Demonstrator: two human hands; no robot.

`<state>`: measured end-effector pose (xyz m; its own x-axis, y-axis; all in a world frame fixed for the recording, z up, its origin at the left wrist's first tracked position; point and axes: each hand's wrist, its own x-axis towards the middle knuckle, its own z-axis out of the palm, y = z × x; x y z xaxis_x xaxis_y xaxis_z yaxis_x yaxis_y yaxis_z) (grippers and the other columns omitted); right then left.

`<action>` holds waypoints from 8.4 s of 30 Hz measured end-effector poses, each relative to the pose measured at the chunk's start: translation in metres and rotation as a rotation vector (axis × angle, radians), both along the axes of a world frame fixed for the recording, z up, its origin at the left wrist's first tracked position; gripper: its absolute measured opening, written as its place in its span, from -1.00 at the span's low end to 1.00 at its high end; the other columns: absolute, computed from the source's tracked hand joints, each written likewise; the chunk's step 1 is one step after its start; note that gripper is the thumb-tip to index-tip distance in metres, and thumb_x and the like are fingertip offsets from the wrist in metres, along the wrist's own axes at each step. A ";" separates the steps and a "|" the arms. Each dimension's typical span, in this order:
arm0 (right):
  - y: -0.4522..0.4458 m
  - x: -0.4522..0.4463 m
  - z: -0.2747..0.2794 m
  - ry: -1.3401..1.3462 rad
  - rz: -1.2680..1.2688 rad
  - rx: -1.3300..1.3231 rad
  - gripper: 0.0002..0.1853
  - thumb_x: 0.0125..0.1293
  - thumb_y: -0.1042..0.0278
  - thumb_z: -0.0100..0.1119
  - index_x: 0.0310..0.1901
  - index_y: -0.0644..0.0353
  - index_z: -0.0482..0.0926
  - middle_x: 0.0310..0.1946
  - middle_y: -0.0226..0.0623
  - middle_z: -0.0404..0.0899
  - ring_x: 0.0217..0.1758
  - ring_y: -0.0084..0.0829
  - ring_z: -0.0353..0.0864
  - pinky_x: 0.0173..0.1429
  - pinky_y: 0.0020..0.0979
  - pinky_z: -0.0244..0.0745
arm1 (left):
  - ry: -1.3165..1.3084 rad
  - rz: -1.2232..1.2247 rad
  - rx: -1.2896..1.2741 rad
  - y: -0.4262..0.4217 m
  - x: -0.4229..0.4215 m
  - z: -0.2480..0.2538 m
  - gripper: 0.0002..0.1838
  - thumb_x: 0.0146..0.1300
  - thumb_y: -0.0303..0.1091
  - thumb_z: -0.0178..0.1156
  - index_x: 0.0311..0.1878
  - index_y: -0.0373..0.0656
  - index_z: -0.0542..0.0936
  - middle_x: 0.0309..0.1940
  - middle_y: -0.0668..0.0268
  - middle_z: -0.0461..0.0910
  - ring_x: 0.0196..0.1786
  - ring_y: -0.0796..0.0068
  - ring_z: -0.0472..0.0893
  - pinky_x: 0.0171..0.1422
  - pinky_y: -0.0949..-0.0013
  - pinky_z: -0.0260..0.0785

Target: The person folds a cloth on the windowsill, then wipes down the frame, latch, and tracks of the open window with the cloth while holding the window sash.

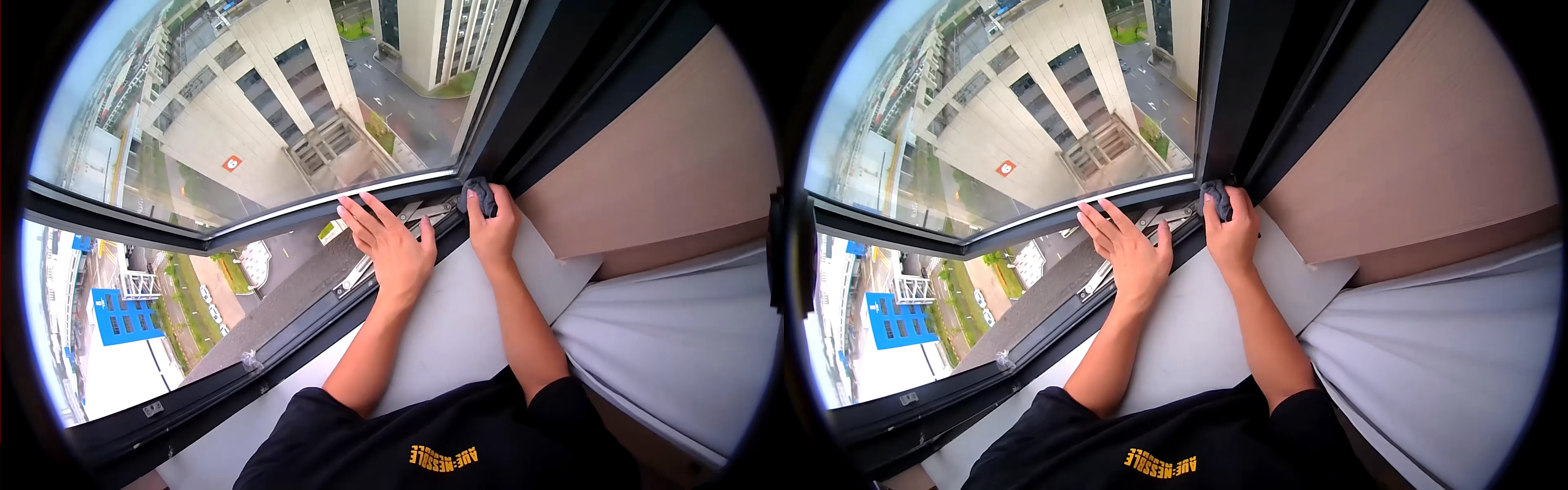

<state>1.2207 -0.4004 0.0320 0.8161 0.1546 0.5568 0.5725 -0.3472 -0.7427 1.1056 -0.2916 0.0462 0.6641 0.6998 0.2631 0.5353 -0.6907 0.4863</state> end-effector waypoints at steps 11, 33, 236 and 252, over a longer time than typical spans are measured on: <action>0.001 -0.001 0.008 -0.030 -0.002 0.050 -0.78 0.41 0.38 0.43 -0.06 0.30 0.62 -0.24 -0.06 0.68 -0.22 0.03 0.69 -0.12 -0.16 0.60 | -0.360 0.099 -0.172 0.009 -0.001 -0.004 -0.06 0.34 -0.22 0.46 0.59 -0.49 0.16 0.56 -0.14 0.04 0.60 -0.21 0.05 0.71 -0.17 -0.10; 0.002 0.001 -0.013 0.020 -0.035 0.009 -0.74 0.43 0.30 0.44 -0.08 0.33 0.64 -0.28 -0.01 0.71 -0.27 0.00 0.70 -0.10 -0.16 0.62 | -0.431 0.048 -0.276 0.043 -0.003 0.001 -0.42 0.20 -0.34 0.62 0.16 -0.24 0.49 0.22 0.15 0.30 -0.27 0.39 0.58 -0.09 0.25 0.57; 0.041 0.006 0.152 -0.560 -0.208 0.035 -0.59 0.17 0.42 0.67 -0.41 0.29 0.47 -0.31 -0.25 0.57 -0.30 -0.26 0.55 -0.18 -0.26 0.54 | -0.543 0.086 -0.398 0.049 -0.003 -0.006 -0.66 0.24 -0.53 0.34 0.05 -0.20 0.49 0.21 0.13 0.31 -0.36 0.35 0.61 -0.15 0.23 0.57; 0.027 0.012 0.127 -0.477 -0.137 -0.059 -0.63 0.13 0.44 0.67 -0.43 0.28 0.51 -0.43 -0.25 0.57 -0.41 -0.25 0.55 -0.28 -0.27 0.52 | -0.553 0.080 -0.377 0.051 -0.003 -0.007 -0.67 0.23 -0.56 0.33 0.02 -0.21 0.48 0.17 0.10 0.32 -0.34 0.23 0.64 -0.22 0.20 0.58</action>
<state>1.2328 -0.3733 0.1585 0.4878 0.1065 0.8664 0.7899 -0.4765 -0.3861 1.1023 -0.2410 0.0397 0.4442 0.8517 0.2779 0.1805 -0.3889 0.9034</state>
